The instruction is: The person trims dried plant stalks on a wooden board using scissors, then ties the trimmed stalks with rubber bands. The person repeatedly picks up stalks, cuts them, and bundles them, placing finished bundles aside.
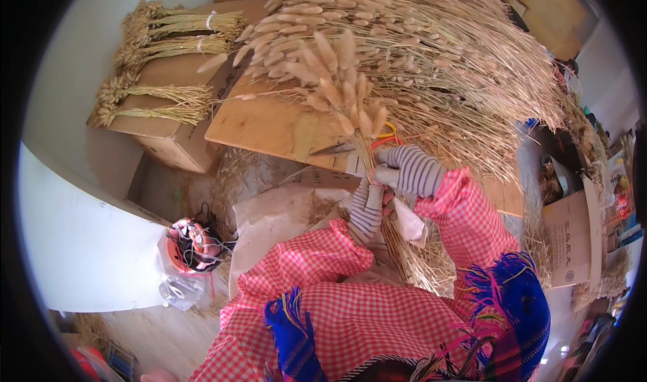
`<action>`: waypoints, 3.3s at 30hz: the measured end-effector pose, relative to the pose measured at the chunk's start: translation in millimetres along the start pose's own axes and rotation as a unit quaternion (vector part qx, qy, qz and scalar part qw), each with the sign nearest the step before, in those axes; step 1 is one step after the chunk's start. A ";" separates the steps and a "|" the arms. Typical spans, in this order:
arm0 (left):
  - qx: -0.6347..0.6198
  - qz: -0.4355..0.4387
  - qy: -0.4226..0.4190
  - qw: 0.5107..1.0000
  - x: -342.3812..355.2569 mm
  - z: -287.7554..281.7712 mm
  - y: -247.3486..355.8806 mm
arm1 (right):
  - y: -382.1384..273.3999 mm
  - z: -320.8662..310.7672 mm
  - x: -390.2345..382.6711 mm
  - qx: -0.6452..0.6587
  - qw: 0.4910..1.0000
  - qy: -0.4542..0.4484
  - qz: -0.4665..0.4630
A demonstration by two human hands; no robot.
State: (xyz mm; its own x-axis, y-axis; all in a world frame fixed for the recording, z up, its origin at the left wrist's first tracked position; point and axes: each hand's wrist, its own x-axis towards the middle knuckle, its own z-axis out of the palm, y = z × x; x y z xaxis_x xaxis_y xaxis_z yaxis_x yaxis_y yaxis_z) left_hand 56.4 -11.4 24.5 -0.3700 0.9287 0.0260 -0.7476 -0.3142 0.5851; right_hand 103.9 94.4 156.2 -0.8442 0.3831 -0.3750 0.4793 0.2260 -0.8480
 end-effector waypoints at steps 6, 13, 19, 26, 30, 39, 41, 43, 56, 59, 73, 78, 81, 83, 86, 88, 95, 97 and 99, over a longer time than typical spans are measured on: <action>-0.010 -0.056 -0.057 0.997 -0.8 10.0 4.4 | 16.2 -18.7 7.8 0.109 0.991 -0.069 -0.036; -0.011 -0.073 -0.004 0.997 0.6 25.0 15.8 | 17.0 -17.4 3.0 0.120 0.993 -0.005 -0.015; 0.014 -0.035 0.117 0.992 2.0 33.0 5.5 | 19.5 -16.8 4.7 0.091 0.992 -0.002 -0.084; -0.031 -0.065 0.046 0.996 8.5 14.1 2.9 | 27.1 -26.4 -30.1 -0.038 0.964 0.217 -0.151; -0.019 -0.076 0.094 0.992 7.5 26.2 5.0 | 26.1 -18.6 -53.9 -0.094 0.943 0.253 -0.196; -0.154 0.023 -0.320 0.935 80.0 -7.9 110.4 | 212.2 -55.1 -178.2 0.074 0.796 0.600 -0.032; -0.084 0.160 -0.190 0.965 70.2 -17.8 117.5 | 302.5 -43.3 -221.6 0.000 0.761 0.641 0.100; -0.099 0.160 -0.163 0.968 64.3 -17.8 118.3 | 386.0 -10.9 -266.9 -0.237 0.722 0.580 0.292; -0.028 0.126 -0.309 0.942 95.2 -30.9 143.1 | 541.1 224.2 -220.3 0.043 0.796 0.228 0.559; -0.008 0.118 -0.274 0.954 94.6 -29.1 144.4 | 531.8 216.8 -214.7 0.039 0.786 0.248 0.564; -0.026 0.063 -0.337 0.939 119.5 -82.0 161.8 | 453.2 -27.1 -363.9 -0.025 0.591 0.660 0.463; -0.016 0.106 -0.331 0.937 117.9 -78.9 154.6 | 504.4 -43.5 -388.5 -0.057 0.520 0.838 0.152; -0.030 0.016 -0.400 0.916 130.0 -88.2 160.7 | 546.2 4.4 -386.1 -0.059 0.630 0.652 0.418; -0.022 0.050 -0.373 0.926 131.1 -99.0 167.0 | 557.8 54.6 -373.1 -0.171 0.863 0.158 0.448; -0.028 0.002 -0.416 0.909 137.2 -106.1 172.5 | 544.4 149.1 -321.1 0.247 0.793 0.320 0.455; -0.014 0.007 -0.407 0.913 136.0 -103.1 171.6 | 530.2 184.2 -280.9 0.520 0.621 0.480 0.337; 0.035 0.117 -0.333 0.935 104.9 -66.1 148.6 | 507.1 115.2 -241.2 0.524 0.365 0.736 0.224; 0.027 0.129 -0.326 0.936 102.9 -58.4 142.7 | 486.4 78.3 -266.8 0.456 0.387 0.779 0.189; 0.001 0.108 -0.345 0.932 105.3 -54.2 139.0 | 456.6 40.3 -292.2 0.407 0.428 0.795 0.142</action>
State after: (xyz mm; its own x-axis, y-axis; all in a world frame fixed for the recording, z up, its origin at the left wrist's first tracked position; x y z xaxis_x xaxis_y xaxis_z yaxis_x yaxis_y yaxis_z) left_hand -116.3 32.0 64.7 -0.0688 0.7491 0.6589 -0.6959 -0.5093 0.5063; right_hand 559.8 49.5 -136.5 0.7597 0.5626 -0.3262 -0.2793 -0.1706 -0.9449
